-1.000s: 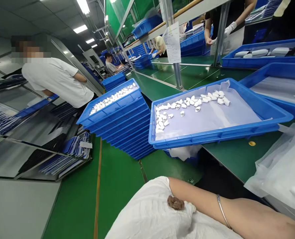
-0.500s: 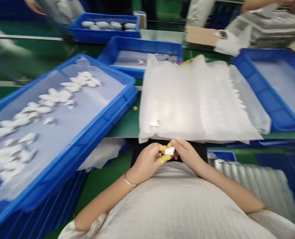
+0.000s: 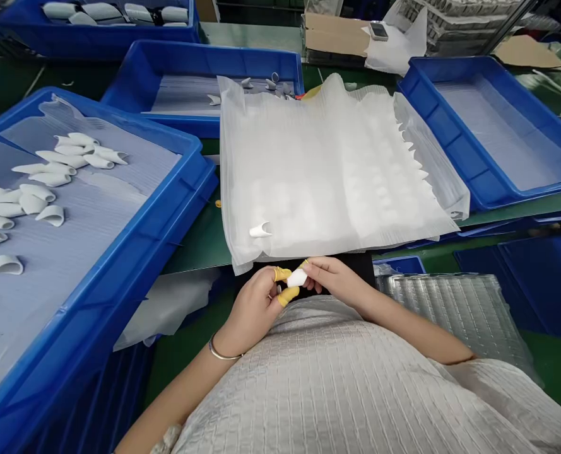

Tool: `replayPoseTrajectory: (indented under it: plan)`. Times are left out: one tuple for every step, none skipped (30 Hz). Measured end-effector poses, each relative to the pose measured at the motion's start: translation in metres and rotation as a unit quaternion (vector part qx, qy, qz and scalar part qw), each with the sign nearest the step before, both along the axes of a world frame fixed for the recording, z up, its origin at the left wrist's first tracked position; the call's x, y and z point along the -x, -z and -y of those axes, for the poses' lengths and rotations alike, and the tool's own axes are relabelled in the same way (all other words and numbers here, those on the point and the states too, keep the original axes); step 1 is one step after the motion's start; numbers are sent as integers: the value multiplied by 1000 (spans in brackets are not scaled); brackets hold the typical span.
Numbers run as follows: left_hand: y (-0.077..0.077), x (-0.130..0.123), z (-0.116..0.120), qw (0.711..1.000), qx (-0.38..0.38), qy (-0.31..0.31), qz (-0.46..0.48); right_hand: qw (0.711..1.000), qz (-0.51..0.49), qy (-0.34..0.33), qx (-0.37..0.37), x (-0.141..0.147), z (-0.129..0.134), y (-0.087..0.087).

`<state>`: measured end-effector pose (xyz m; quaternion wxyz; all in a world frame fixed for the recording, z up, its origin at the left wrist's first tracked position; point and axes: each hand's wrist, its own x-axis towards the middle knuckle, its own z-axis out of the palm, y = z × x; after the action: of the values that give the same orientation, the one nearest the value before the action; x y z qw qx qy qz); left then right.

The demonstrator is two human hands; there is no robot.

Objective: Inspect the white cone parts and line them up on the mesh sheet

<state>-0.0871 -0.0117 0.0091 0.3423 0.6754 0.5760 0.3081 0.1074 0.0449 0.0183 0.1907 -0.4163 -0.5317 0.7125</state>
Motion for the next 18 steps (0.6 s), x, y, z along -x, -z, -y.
replayPoseTrajectory:
  plan:
    - [0, 0, 0, 1000, 24, -7, 3, 1000, 0, 2, 1, 1, 0, 0]
    - [-1, -1, 1, 999, 46, -14, 8, 1000, -1, 4, 1, 1, 0, 0]
    - [-1, -1, 1, 998, 66, -20, 15, 1000, -3, 5, -1, 2, 0, 0]
    - [-2, -1, 2, 996, 80, -25, 22, 1000, -4, 6, -6, 2, 1, 1]
    - [-2, -1, 2, 995, 93, -28, 31, 1000, -5, 8, -14, 2, 1, 1]
    - [-2, -1, 2, 993, 102, -28, 43, 1000, -5, 9, -24, 2, 2, 1]
    - [-2, -1, 2, 991, 112, -25, 62, 999, -4, 10, -35, 2, 2, 1]
    - [-2, -1, 2, 989, 120, -18, 88, 999, -2, 10, -44, 2, 2, 2]
    - [-1, 0, 2, 985, 128, -12, 117, 999, -1, 11, -49, 1, 2, 2]
    - [-1, 0, 2, 980, 135, -7, 146, 999, 1, 11, -52, 1, 2, 2]
    - [0, 0, 2, 974, 143, -4, 173, 999, 2, 9, -52, 1, 2, 2]
    - [0, 1, 2, 968, 153, -5, 198, 999, 1, 9, -51, 0, 2, 2]
    - [1, 1, 2, 962, 165, -8, 218, 999, -1, 9, -49, 0, 2, 2]
    - [2, 1, 2, 955, 178, -12, 235, 999, -4, 9, -47, 0, 1, 2]
    - [3, 0, 2, 948, 191, -16, 255, 999, -7, 8, -44, -1, 1, 2]
    - [3, 0, 1, 939, 202, -18, 278, 999, -11, 8, -40, -1, 0, 1]
    - [4, -1, 1, 928, 211, -20, 305, 999, -15, 6, -36, -1, 0, 1]
    - [4, -1, 1, 917, 220, -22, 332, 999, -17, 4, -31, -2, -1, 1]
